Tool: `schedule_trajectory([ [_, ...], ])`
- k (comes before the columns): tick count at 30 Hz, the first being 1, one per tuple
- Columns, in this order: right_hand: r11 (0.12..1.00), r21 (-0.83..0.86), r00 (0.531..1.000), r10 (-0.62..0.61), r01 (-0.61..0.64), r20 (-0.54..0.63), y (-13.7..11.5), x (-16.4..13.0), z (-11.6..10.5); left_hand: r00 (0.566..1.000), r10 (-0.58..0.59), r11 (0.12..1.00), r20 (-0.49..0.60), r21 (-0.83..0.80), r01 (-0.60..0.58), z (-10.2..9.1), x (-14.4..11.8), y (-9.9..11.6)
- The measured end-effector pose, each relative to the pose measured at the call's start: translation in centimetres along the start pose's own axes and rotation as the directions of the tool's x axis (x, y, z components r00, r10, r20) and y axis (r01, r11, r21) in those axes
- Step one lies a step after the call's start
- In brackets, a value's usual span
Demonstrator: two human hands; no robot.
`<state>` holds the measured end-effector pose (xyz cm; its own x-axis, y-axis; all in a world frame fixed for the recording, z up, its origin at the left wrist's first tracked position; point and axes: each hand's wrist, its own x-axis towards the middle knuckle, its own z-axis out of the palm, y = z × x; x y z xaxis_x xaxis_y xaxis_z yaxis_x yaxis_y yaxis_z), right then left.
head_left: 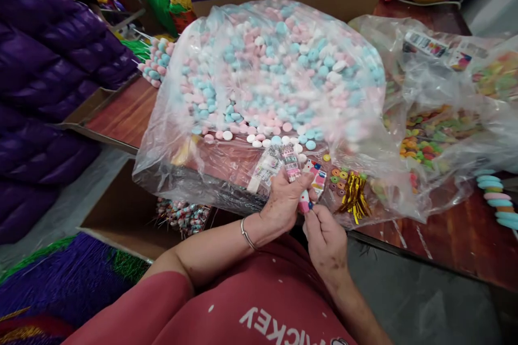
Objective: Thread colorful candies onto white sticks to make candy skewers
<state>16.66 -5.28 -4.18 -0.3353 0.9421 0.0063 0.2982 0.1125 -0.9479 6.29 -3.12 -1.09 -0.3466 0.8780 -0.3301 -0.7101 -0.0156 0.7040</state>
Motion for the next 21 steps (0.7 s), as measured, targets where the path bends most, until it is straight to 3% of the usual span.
schedule_trajectory([
  [3,0.902,0.355,0.97,0.223,-0.244,0.099,-0.6,0.1,0.4,1.0,0.014,0.999,-0.006,0.048,-0.013,-0.2,-1.1,-0.7],
  [5,0.858,0.423,0.957,0.262,-0.29,0.125,-0.8,0.0,0.4,1.0,-0.001,0.998,-0.013,0.064,0.002,-0.2,-1.4,-0.6],
  [7,0.903,0.354,0.97,0.226,-0.242,0.088,-0.9,-0.3,0.0,1.0,-0.012,0.999,0.002,0.051,0.011,-0.1,-1.2,0.0],
  [10,0.987,0.127,0.994,0.095,-0.1,0.047,-0.9,-0.9,-0.7,0.998,0.067,0.998,0.012,-0.002,-0.067,0.2,-0.4,1.3],
  [13,0.999,-0.03,0.997,0.018,-0.015,0.077,-0.9,-1.3,-1.0,0.995,0.101,0.995,0.023,-0.006,-0.101,0.4,-0.1,1.7],
  [18,0.996,-0.068,0.999,-0.051,0.05,-0.014,-1.3,-0.9,-0.8,0.985,0.047,0.995,0.165,0.08,-0.061,0.1,-0.9,0.0],
  [21,0.998,-0.029,0.996,-0.058,0.056,-0.07,-1.3,-0.6,-0.7,0.967,0.01,0.962,0.256,0.261,-0.079,-0.4,-1.3,-0.7],
])
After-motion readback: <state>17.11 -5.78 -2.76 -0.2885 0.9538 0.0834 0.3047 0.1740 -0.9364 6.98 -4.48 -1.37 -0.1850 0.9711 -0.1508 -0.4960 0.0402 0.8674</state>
